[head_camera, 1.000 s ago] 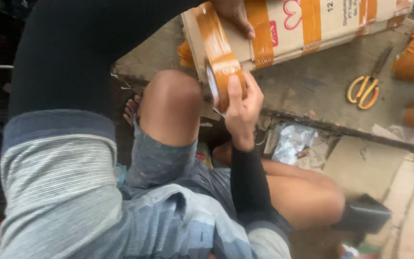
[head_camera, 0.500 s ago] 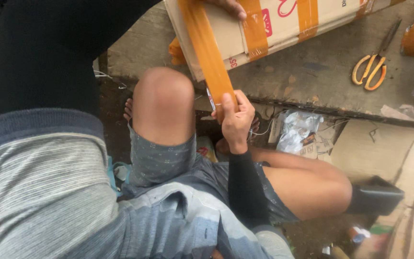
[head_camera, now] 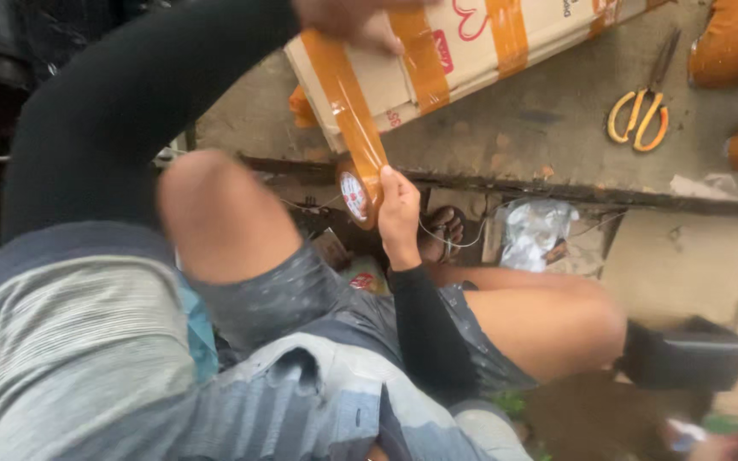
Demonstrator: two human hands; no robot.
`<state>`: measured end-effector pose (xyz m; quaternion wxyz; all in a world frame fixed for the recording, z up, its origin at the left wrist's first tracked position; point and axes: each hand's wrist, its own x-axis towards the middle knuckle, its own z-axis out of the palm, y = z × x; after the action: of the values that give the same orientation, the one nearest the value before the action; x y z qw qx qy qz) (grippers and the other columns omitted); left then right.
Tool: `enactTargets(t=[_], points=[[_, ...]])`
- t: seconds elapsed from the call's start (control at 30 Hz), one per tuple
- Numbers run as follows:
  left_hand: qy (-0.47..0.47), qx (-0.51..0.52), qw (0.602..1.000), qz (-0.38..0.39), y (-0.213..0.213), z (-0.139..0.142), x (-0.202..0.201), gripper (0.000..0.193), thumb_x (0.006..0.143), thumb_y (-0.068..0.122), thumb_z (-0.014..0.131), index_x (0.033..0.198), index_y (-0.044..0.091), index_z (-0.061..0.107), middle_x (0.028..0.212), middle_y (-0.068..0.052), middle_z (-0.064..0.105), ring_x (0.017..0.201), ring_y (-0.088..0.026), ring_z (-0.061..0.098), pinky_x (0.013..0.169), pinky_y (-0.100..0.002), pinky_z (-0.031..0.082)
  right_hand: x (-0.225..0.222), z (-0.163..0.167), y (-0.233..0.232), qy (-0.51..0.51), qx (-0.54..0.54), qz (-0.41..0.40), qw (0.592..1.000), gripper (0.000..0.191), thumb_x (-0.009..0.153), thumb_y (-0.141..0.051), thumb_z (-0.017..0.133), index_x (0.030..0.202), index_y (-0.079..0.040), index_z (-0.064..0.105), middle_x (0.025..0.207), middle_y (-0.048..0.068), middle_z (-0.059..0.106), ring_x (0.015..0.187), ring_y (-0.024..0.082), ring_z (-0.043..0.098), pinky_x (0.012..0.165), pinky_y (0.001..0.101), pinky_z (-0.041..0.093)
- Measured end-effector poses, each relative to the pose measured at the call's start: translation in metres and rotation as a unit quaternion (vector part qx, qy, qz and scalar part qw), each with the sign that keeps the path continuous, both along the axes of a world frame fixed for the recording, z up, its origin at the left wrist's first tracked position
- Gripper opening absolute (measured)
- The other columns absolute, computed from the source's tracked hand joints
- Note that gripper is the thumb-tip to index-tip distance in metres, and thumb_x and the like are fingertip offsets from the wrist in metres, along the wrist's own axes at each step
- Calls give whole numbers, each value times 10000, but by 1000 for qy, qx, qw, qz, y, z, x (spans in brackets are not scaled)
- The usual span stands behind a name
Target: The person sits on the ground and tapes a cardboard box with brown packing tape. They pull tape from a roll, press it onto the box, and smooth it down. The box is rotated to apply tape to multiple sides.
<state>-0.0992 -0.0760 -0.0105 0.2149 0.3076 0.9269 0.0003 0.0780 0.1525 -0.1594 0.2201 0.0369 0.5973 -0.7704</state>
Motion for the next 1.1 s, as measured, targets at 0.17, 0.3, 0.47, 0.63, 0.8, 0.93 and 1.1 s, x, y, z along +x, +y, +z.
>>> enactTargets(t=[0.17, 0.3, 0.47, 0.63, 0.8, 0.93, 1.1], points=[[126, 113, 953, -250, 28, -17, 84, 774, 642, 607, 822, 1285, 186, 730, 1640, -110, 380, 1571, -291, 199, 1194, -695, 245, 6, 6, 4, 186, 114, -20, 976, 364, 1125, -292, 561, 1036, 36, 693, 854, 8, 684, 740, 52, 574, 646, 250, 483], [124, -57, 962, -237, 40, -27, 100, 554, 640, 534, 855, 1113, 266, 751, 1747, 68, 279, 1656, -287, 43, 1156, -776, 154, 17, 19, 7, 130, 147, 7, 981, 377, 1070, -302, 580, 877, 19, 621, 727, 27, 631, 631, 73, 543, 539, 259, 457], [143, 5, 968, -208, 48, -26, 100, 638, 559, 418, 876, 1148, 233, 717, 1722, -63, 197, 1588, -384, 31, 1083, -847, 100, 26, 41, 25, 53, 66, 8, 996, 291, 1030, -264, 622, 900, -4, 626, 645, 25, 604, 531, 88, 574, 488, 263, 454], [77, 203, 970, -111, 73, -8, 127, 746, 482, 305, 877, 1176, 116, 677, 1680, -150, 173, 1532, -467, 59, 1006, -904, 99, 31, 84, 80, 186, 221, 50, 956, 261, 1085, -227, 645, 968, 4, 679, 751, 43, 637, 676, 81, 575, 582, 242, 484], [52, 196, 976, -79, 93, 16, 162, 609, 569, 292, 864, 1105, 89, 657, 1709, -102, 149, 1568, -448, 51, 1024, -896, 87, 41, 147, 111, 59, 257, 138, 955, 219, 981, -230, 656, 985, -13, 691, 726, 43, 703, 585, 64, 653, 506, 225, 513], [17, 307, 950, -45, 70, 16, 162, 643, 549, 315, 866, 1117, 92, 662, 1684, -120, 161, 1547, -446, 10, 1010, -912, 61, 35, 171, 88, 41, 250, 150, 956, 215, 996, -218, 642, 959, -8, 668, 709, 31, 689, 576, 59, 651, 505, 223, 522], [16, 412, 909, -51, 16, 7, 140, 572, 585, 331, 849, 1104, 153, 687, 1673, -192, 154, 1525, -493, -31, 1062, -880, 50, 18, 189, 47, 25, 218, 157, 963, 224, 1016, -207, 620, 954, 7, 644, 690, 40, 663, 564, 76, 646, 508, 234, 520]])
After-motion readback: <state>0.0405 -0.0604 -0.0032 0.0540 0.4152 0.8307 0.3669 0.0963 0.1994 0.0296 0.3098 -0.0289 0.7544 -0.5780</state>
